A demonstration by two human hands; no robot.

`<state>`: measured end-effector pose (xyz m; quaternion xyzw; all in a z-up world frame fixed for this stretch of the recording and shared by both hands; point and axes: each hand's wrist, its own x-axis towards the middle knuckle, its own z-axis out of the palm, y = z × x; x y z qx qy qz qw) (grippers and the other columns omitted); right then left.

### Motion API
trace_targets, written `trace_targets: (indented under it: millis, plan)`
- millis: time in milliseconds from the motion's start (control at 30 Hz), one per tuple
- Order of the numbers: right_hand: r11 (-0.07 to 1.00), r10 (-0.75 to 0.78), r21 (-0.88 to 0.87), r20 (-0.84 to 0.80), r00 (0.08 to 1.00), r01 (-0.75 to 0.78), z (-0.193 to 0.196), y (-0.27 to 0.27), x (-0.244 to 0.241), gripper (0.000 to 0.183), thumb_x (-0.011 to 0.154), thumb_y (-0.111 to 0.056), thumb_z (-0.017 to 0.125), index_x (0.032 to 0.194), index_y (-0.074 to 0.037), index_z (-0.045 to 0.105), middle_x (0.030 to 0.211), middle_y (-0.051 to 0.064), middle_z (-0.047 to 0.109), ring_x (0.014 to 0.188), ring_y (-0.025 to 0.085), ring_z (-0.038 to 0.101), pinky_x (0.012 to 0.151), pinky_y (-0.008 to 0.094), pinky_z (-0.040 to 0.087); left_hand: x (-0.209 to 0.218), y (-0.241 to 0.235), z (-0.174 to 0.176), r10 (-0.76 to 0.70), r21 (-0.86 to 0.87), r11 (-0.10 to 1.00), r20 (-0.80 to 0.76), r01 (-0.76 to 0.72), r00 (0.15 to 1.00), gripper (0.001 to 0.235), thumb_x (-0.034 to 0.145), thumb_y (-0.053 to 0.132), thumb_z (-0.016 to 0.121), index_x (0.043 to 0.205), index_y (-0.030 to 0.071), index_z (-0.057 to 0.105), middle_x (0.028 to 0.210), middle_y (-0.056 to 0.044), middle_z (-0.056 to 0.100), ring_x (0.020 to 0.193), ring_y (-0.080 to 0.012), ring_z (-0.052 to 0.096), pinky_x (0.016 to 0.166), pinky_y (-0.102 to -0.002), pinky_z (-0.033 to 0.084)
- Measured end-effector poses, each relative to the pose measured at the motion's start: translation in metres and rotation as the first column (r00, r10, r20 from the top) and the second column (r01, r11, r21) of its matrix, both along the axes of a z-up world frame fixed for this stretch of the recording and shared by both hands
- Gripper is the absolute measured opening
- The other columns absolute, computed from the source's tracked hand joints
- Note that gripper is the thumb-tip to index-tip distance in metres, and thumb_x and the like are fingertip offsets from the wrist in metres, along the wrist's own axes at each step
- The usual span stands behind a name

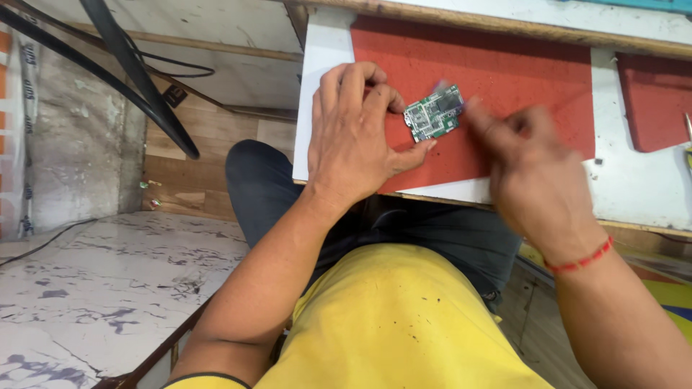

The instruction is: The person uses a purple plastic tool to scrape the surface of a small green circuit board placed on a red mat. They then use a hot air gun to apply heat to the board. The workspace is cluttered with various electronic parts and tools.

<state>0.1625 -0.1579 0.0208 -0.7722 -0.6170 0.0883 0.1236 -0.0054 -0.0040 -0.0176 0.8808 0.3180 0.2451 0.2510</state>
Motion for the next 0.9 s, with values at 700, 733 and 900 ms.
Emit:
trace_targets:
  millis: [700, 733, 900]
  plan:
    - [0.992, 0.003, -0.128, 0.004, 1.0, -0.003, 0.01, 0.01, -0.013, 0.061, 0.09, -0.001, 0.056, 0.146, -0.023, 0.061, 0.105, 0.015, 0.062, 0.073, 0.037, 0.066, 0.062, 0.047, 0.055, 0.001, 0.006, 0.001, 0.021, -0.017, 1.0, 0.036, -0.02, 0.999, 0.059, 0.061, 0.041, 0.099, 0.099, 0.012, 0.064, 0.118, -0.006, 0.051, 0.122, -0.03, 0.044, 0.104, -0.048, 0.038]
    - [0.992, 0.009, -0.126, 0.001, 1.0, -0.008, 0.001, 0.019, -0.015, 0.062, 0.091, 0.0, 0.055, 0.148, -0.022, 0.06, 0.108, 0.016, 0.063, 0.073, 0.037, 0.066, 0.063, 0.047, 0.054, 0.0, 0.005, 0.0, 0.022, -0.018, 1.0, 0.037, -0.022, 0.999, 0.06, 0.062, 0.04, 0.099, 0.1, 0.011, 0.063, 0.118, -0.006, 0.051, 0.122, -0.0303, 0.044, 0.104, -0.048, 0.038]
    - [0.989, -0.036, -0.143, -0.007, 0.999, 0.035, 0.006, 0.01, -0.009, 0.066, 0.086, 0.004, 0.055, 0.147, -0.023, 0.06, 0.108, 0.018, 0.063, 0.076, 0.038, 0.066, 0.062, 0.047, 0.055, -0.001, 0.006, 0.004, 0.003, -0.06, 0.998, 0.021, -0.002, 1.0, 0.058, 0.061, 0.04, 0.097, 0.101, 0.011, 0.065, 0.121, -0.007, 0.052, 0.124, -0.0309, 0.045, 0.106, -0.049, 0.037]
